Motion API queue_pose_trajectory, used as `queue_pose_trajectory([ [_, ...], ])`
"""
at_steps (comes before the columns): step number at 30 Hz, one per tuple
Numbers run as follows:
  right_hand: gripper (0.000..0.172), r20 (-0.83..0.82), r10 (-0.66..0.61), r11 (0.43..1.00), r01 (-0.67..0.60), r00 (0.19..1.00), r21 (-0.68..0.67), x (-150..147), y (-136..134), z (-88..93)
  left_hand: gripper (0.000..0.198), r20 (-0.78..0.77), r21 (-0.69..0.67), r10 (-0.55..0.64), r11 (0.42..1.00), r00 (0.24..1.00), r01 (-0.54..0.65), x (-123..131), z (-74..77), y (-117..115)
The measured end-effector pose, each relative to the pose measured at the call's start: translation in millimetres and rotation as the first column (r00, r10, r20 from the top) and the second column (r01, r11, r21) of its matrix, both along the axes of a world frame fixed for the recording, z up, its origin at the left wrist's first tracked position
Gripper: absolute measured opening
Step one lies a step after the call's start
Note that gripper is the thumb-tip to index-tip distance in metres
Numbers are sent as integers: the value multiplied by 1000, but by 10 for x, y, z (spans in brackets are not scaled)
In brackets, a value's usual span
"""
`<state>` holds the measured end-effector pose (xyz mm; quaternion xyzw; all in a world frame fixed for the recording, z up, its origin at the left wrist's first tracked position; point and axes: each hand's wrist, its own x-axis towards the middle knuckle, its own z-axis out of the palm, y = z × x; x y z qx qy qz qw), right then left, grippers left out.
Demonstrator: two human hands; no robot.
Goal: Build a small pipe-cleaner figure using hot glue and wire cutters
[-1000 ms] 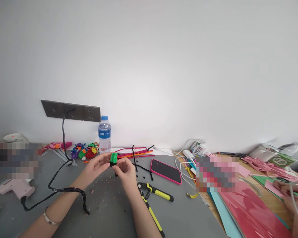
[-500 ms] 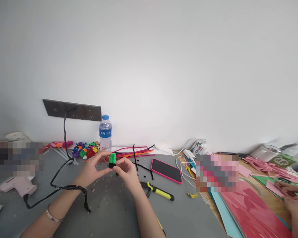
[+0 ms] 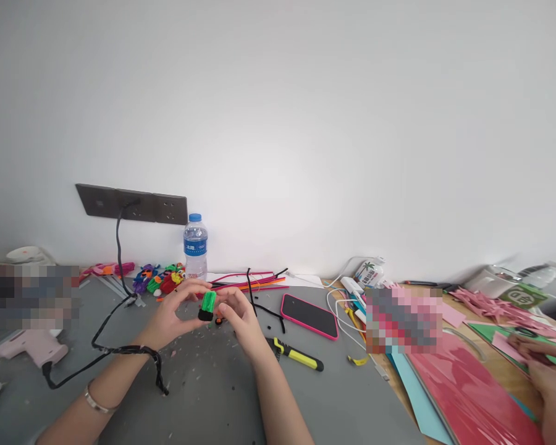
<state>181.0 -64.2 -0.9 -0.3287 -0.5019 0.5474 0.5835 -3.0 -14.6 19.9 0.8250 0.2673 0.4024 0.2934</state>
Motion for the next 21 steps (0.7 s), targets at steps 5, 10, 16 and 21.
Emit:
queue_pose_trajectory([
  [5, 31, 10, 105, 994, -106, 994, 24, 15, -55, 100, 29, -37, -33, -10, 999, 999, 9, -14, -37, 3],
  [10, 30, 49, 129, 991, -130, 990, 22, 20, -73, 121, 31, -65, -82, -33, 996, 997, 28, -13, -62, 20],
  [16, 26, 36, 55, 998, -56, 998, 21, 57, -48, 69, 37, 31, -211, -94, 972, 995, 99, -10, -30, 27],
  [21, 26, 20, 55, 998, -55, 998, 28, 62, -37, 39, 36, 141, -295, -126, 942, 982, 163, -5, -19, 29],
])
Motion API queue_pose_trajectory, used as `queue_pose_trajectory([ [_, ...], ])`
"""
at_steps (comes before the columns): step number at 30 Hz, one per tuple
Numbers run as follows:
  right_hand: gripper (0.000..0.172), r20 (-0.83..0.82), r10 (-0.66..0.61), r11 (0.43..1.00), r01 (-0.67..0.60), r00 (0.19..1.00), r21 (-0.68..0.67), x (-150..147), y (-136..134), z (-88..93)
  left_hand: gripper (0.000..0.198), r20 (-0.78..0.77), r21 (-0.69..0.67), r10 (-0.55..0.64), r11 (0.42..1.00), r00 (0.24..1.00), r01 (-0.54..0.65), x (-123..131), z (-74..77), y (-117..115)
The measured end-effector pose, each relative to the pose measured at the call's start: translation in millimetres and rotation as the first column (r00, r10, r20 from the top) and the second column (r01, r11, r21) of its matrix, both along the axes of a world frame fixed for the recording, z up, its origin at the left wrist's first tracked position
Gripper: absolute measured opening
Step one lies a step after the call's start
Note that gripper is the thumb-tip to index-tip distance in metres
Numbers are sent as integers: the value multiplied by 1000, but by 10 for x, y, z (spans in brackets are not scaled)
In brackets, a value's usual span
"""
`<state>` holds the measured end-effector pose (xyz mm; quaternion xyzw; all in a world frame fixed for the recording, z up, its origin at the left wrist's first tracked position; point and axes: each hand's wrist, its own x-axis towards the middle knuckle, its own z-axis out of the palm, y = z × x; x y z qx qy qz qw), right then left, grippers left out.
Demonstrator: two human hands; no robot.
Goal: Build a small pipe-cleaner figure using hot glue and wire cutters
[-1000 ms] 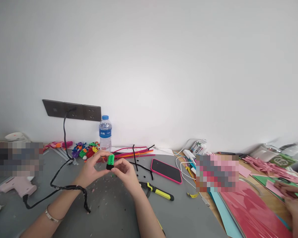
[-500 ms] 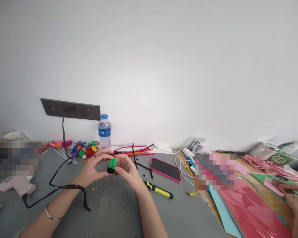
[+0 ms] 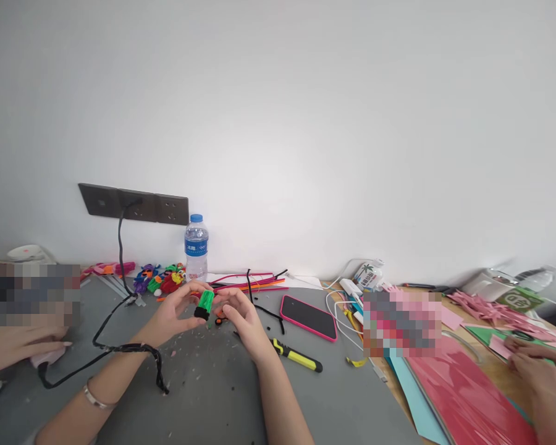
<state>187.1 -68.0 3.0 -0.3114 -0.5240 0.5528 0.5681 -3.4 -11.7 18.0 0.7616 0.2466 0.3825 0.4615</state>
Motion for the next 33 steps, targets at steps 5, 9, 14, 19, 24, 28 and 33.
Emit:
queue_pose_trajectory([
  [5, 29, 25, 4, 1000, -4, 1000, 0, -19, 2, -1, 29, 15, -16, 19, 1000, 1000, -19, 8, -52, -4],
  [9, 29, 37, -5, 1000, 6, 999, -13, -28, -10, 3, 28, -41, 9, 38, 999, 998, -38, 24, -73, -28],
  [14, 31, 51, -67, 997, 69, 996, -32, -20, 34, -33, 55, -73, 46, 77, 996, 994, -74, 31, -67, -41],
  [19, 29, 140, -355, 935, 349, 924, 67, 73, 27, -20, 40, -122, 140, 67, 989, 990, -49, 19, -33, -47],
  [24, 25, 562, -567, 807, 543, 603, 232, 276, -416, 1, 43, -150, 106, 91, 992, 985, -75, 27, -5, -83],
  [28, 27, 771, -531, 763, 593, 350, 256, 411, -919, -114, 44, -195, 50, 66, 997, 979, -58, 54, -46, -89],
  [33, 22, 838, -509, 745, 589, 197, 313, 466, -1281, -412, 45, -322, -8, -69, 997, 944, 71, 104, -60, -134],
])
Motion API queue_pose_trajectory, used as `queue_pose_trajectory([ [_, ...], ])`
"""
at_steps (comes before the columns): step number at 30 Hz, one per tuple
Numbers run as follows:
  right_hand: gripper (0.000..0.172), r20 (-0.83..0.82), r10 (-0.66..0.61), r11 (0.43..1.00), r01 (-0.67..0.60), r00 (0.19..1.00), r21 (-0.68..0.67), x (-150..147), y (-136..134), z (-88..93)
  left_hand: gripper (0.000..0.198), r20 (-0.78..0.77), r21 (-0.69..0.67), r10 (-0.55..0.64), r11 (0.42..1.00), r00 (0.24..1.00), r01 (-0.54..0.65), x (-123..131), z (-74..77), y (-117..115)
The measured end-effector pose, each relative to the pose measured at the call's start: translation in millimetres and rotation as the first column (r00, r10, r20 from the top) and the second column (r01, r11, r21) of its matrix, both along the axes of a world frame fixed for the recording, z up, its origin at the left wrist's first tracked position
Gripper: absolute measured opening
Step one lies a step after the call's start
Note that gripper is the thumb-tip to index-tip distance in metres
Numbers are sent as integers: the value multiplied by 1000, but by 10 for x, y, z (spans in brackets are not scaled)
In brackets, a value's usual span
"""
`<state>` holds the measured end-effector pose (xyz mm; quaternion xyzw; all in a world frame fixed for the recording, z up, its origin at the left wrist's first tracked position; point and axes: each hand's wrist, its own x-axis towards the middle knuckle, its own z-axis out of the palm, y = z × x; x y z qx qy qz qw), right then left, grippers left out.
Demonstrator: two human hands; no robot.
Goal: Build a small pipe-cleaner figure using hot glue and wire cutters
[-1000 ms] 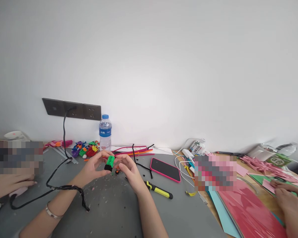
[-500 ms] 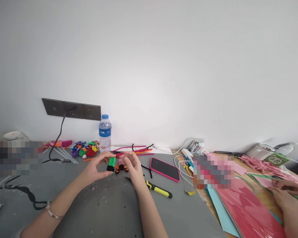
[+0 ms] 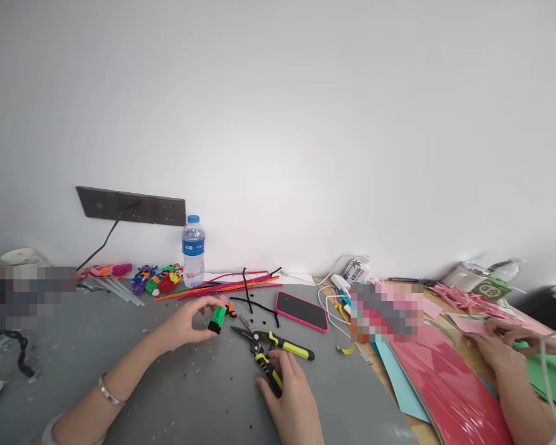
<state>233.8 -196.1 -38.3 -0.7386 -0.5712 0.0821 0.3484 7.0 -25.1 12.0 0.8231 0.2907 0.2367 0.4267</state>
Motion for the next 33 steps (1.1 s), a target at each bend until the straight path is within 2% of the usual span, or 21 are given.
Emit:
queue_pose_trajectory([
  [5, 23, 48, -91, 989, 85, 995, 121, -41, -61, -178, 47, -103, -90, -154, 985, 983, 145, 37, -12, -44],
  [9, 22, 79, -49, 987, 37, 996, 157, -108, -51, -164, 47, -102, -150, -239, 963, 966, 223, 53, -81, -19],
  [12, 23, 42, -46, 986, 39, 998, 164, -131, -61, -117, 46, -107, -183, -275, 950, 955, 253, 54, -141, 16],
  [16, 22, -59, -45, 978, 56, 997, 199, -90, -108, -68, 50, -144, -177, -282, 950, 949, 255, 49, -192, 54],
  [22, 20, -125, 133, 972, -105, 983, 208, -74, -254, -155, 50, -205, -132, -267, 961, 942, 244, 47, -199, 66],
  [29, 21, -105, 84, 965, -55, 991, 256, -190, -323, -296, 47, -160, -96, -281, 959, 946, 268, 34, -234, 77],
  [33, 23, -69, 62, 964, -42, 996, 263, -186, -314, -319, 50, -204, -99, -267, 963, 942, 252, 34, -259, 98],
])
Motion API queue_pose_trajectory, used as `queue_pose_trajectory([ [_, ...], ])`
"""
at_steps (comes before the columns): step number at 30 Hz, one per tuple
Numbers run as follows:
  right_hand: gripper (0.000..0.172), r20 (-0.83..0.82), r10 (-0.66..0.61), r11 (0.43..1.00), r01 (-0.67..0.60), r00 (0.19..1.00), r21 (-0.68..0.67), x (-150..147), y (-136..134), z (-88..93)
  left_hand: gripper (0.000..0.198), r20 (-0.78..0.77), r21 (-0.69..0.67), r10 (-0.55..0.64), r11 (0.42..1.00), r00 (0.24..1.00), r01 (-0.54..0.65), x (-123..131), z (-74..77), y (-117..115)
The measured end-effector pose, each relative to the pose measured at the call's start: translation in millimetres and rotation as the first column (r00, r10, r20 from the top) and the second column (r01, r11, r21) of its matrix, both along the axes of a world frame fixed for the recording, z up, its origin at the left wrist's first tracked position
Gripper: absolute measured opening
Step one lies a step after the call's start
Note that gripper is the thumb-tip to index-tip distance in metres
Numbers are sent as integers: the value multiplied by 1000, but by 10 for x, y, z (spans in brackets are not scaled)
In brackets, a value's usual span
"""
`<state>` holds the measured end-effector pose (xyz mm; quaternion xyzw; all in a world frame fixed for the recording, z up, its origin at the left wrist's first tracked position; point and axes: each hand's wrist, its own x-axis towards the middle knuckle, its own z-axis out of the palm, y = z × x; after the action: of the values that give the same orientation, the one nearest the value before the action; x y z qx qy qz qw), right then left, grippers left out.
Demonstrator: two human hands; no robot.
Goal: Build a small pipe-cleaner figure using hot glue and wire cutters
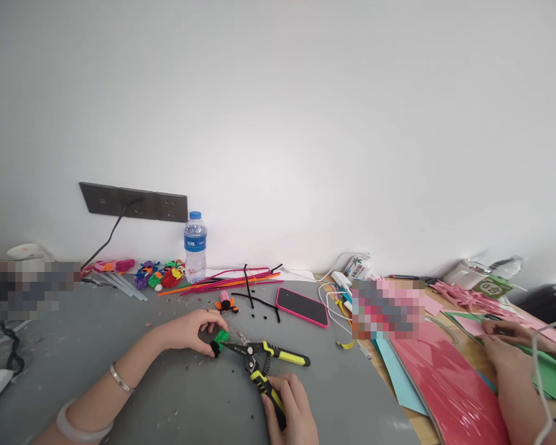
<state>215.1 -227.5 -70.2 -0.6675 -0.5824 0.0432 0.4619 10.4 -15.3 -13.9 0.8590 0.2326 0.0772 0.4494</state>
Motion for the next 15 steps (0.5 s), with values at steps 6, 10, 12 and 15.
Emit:
queue_pose_trajectory([
  [6, 22, 45, 7, 1000, -7, 999, 3, 15, -8, -41, 50, -7, -21, 18, 1000, 1000, -18, 9, -24, 11],
  [10, 20, 77, 23, 1000, -24, 997, 12, 33, -7, -75, 51, -4, -39, 21, 999, 1000, -22, 10, -43, 15],
  [12, 19, 102, 33, 999, -35, 994, 14, 51, -9, -94, 53, -13, -47, 24, 999, 1000, -25, 8, -51, 20],
  [15, 19, 138, 42, 999, -45, 990, 15, 81, -14, -120, 53, -27, -52, 26, 998, 999, -27, 7, -52, 23],
])
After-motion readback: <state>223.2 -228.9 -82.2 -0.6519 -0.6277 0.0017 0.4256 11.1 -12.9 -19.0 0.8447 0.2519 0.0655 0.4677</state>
